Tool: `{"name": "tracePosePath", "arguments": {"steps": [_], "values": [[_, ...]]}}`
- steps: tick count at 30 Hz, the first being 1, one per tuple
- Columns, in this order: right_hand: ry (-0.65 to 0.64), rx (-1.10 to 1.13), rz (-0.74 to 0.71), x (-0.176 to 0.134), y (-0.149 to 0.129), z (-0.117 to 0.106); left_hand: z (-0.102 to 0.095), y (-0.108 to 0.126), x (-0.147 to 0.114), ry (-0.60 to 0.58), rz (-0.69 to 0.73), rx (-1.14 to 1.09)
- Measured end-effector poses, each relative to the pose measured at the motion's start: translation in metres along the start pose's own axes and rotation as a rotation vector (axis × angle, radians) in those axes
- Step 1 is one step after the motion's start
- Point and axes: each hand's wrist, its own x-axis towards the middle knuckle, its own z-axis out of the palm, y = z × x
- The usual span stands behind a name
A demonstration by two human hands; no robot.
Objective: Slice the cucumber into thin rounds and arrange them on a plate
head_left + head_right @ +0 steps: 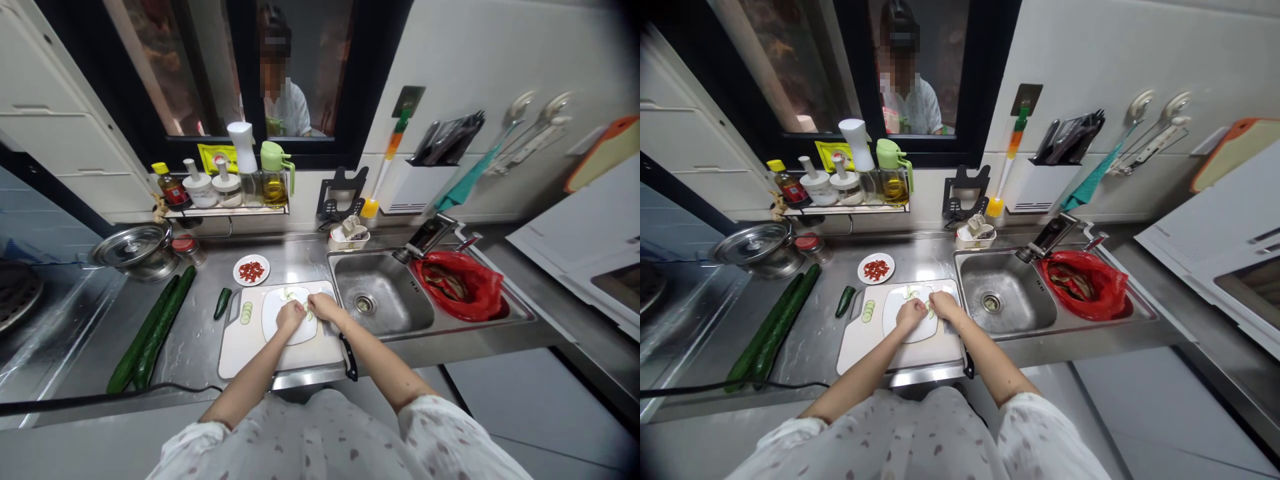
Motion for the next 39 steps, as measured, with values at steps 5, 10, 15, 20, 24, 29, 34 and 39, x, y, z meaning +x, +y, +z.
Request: {"name": "tracePosePath", "arguments": {"steps": [5, 10, 15, 20, 24, 29, 34, 39], "values": [[-0.004, -0.028, 0.008, 0.000, 0.000, 0.002, 0.002, 0.003, 0.000, 0.012, 0.009, 0.054], [-0.005, -0.045, 0.004, -0.001, -0.002, 0.002, 0.003, 0.005, -0.002, 0.033, 0.037, 0.099], [0.004, -0.051, 0.005, -0.003, -0.003, 0.003, 0.004, 0.004, -0.004, 0.094, 0.078, 0.149], [0.021, -0.045, 0.021, -0.004, -0.003, 0.003, 0.004, 0.002, -0.004, 0.088, 0.089, 0.139], [0.053, -0.004, 0.061, -0.006, 0.005, 0.001, 0.002, 0.000, -0.004, 0.083, 0.092, 0.112], [0.129, 0.132, 0.170, -0.013, 0.019, -0.003, 0.001, 0.001, -0.004, 0.088, 0.088, 0.092], [0.095, 0.151, 0.199, -0.019, 0.020, 0.002, 0.002, 0.004, -0.003, 0.081, 0.084, 0.112], [0.060, 0.146, 0.212, -0.021, 0.016, 0.009, 0.003, 0.006, -0.001, 0.068, 0.069, 0.125]]}}
